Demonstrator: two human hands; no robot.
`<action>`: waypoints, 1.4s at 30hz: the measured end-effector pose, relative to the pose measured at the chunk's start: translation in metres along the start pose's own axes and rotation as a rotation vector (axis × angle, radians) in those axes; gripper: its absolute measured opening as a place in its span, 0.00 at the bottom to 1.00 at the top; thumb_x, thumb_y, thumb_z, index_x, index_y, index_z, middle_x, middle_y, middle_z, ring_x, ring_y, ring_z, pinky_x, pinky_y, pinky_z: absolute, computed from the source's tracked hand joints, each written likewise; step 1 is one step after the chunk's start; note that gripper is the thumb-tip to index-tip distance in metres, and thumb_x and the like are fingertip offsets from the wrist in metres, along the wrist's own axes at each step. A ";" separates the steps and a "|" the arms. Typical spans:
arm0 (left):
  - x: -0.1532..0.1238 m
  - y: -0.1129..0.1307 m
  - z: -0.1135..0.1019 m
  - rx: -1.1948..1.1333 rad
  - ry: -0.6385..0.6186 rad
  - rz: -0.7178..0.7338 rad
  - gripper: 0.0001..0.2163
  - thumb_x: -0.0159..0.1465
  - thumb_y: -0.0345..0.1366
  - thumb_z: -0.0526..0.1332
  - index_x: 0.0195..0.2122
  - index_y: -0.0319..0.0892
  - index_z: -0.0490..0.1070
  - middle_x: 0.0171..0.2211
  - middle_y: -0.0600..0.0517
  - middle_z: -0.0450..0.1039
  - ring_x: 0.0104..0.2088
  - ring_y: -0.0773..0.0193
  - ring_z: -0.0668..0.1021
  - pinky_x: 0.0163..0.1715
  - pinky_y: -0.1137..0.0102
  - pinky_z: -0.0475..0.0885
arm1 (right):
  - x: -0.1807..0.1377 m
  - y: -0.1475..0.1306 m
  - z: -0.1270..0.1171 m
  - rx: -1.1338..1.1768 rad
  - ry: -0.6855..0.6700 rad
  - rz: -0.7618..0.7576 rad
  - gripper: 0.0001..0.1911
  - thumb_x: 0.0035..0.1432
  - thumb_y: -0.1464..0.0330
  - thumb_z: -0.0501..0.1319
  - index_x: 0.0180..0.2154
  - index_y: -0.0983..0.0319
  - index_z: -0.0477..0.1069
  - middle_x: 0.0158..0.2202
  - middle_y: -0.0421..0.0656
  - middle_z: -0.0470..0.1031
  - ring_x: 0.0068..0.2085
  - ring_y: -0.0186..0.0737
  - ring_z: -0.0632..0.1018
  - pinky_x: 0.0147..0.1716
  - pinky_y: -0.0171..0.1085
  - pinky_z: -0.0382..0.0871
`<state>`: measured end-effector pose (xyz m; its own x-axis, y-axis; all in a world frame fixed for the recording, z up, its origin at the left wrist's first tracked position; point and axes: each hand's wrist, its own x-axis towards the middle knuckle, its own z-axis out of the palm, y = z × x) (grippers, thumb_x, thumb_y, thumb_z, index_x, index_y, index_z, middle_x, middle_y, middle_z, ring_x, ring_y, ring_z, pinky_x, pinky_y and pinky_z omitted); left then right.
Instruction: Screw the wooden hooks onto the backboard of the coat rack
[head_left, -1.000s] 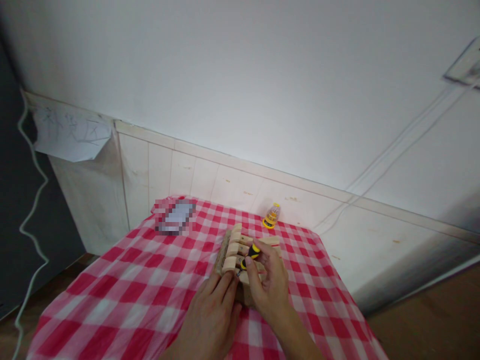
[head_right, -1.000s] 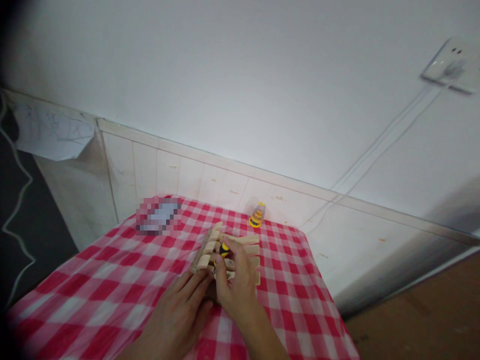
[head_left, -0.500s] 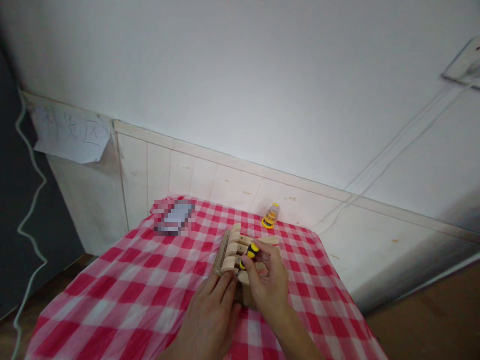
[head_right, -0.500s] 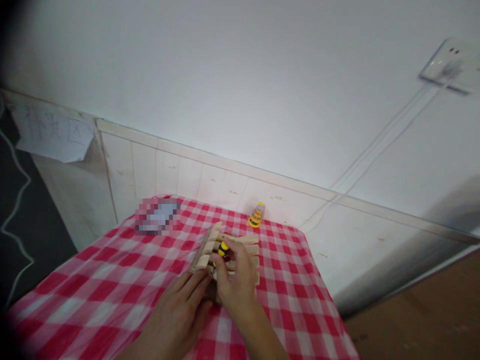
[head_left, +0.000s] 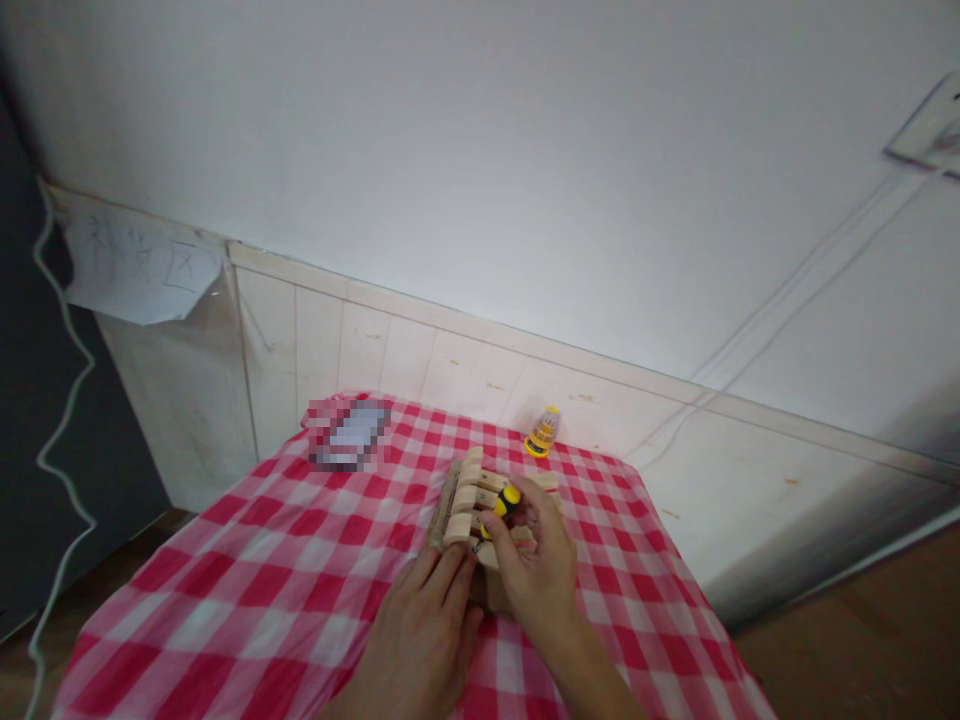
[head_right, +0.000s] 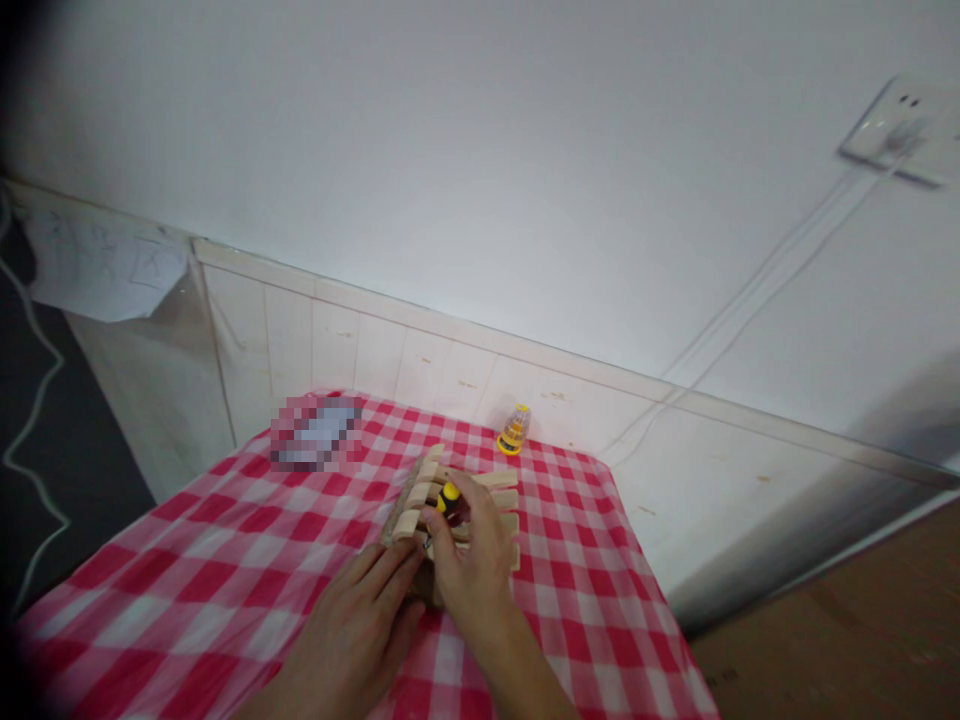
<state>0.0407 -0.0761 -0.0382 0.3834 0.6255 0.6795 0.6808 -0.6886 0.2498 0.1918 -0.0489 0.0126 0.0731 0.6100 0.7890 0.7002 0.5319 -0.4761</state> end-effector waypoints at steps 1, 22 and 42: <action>0.000 0.000 0.000 0.002 0.002 0.005 0.16 0.64 0.26 0.56 0.52 0.38 0.74 0.52 0.42 0.79 0.50 0.50 0.80 0.50 0.56 0.80 | 0.001 -0.001 -0.001 -0.003 -0.005 -0.027 0.17 0.64 0.68 0.66 0.55 0.55 0.73 0.47 0.46 0.82 0.46 0.45 0.84 0.45 0.43 0.83; -0.001 0.000 0.003 0.020 0.009 0.025 0.16 0.65 0.26 0.55 0.51 0.36 0.75 0.52 0.41 0.80 0.51 0.49 0.81 0.51 0.54 0.80 | -0.005 0.000 -0.004 0.000 -0.064 -0.044 0.20 0.67 0.72 0.61 0.58 0.55 0.71 0.51 0.48 0.82 0.47 0.45 0.85 0.47 0.44 0.83; -0.001 -0.002 0.003 0.047 0.043 0.028 0.16 0.65 0.27 0.55 0.51 0.36 0.75 0.52 0.42 0.81 0.49 0.50 0.82 0.48 0.57 0.82 | -0.004 0.003 -0.002 -0.027 -0.007 -0.071 0.17 0.66 0.70 0.62 0.56 0.56 0.70 0.49 0.48 0.81 0.47 0.46 0.84 0.45 0.45 0.83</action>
<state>0.0410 -0.0742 -0.0418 0.3761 0.5889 0.7153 0.6989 -0.6872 0.1982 0.1954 -0.0511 0.0089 0.0178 0.5752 0.8178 0.7221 0.5584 -0.4085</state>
